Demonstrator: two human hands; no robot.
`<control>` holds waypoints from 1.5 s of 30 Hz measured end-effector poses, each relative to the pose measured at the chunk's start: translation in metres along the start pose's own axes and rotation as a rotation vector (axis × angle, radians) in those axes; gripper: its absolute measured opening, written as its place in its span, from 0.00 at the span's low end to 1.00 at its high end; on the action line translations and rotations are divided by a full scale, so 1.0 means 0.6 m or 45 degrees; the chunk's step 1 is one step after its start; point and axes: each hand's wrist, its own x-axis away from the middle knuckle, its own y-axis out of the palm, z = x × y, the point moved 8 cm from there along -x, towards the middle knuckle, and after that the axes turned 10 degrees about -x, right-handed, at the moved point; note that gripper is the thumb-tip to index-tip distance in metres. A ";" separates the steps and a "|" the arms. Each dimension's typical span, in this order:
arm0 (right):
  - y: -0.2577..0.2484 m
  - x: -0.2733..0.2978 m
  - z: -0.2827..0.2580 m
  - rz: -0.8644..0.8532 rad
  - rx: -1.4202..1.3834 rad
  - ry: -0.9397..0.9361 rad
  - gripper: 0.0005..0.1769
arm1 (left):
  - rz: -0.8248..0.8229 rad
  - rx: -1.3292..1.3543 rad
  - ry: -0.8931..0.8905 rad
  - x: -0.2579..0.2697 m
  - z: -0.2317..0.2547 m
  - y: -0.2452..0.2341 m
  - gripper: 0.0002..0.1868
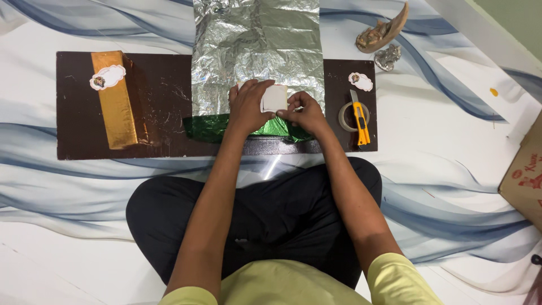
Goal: The person wraps a small box with silver foil, folds the edges, and secures them with clear tape. They use a yellow utility knife to cut the tape and repeatedly adjust the foil to fit the box.
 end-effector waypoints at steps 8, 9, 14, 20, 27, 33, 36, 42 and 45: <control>0.006 0.005 -0.006 -0.152 0.120 0.063 0.34 | 0.015 0.004 0.031 0.002 0.002 -0.009 0.49; 0.007 0.006 -0.007 -0.135 0.110 0.063 0.34 | 0.003 -0.020 0.020 0.003 0.003 -0.007 0.49; -0.005 0.003 -0.022 -0.226 -0.071 0.020 0.37 | -0.043 -0.046 -0.025 0.009 0.011 -0.020 0.52; -0.043 -0.018 -0.035 0.223 -0.127 -0.247 0.22 | 0.302 -0.118 0.075 0.035 0.065 -0.073 0.54; 0.000 -0.014 -0.099 0.116 0.284 -0.452 0.20 | 0.288 -0.189 0.029 0.084 0.118 -0.078 0.26; 0.023 0.016 -0.143 0.099 0.335 -0.553 0.15 | 0.070 -0.050 -0.133 0.121 0.110 -0.069 0.21; 0.023 0.014 -0.152 0.123 0.314 -0.539 0.11 | 0.014 -0.007 -0.234 0.114 0.066 -0.084 0.15; 0.028 0.021 -0.160 0.119 0.362 -0.699 0.07 | 0.111 0.140 -0.453 0.113 0.012 -0.123 0.12; 0.024 0.017 -0.150 0.145 0.363 -0.615 0.07 | 0.066 0.183 -0.497 0.110 0.020 -0.146 0.13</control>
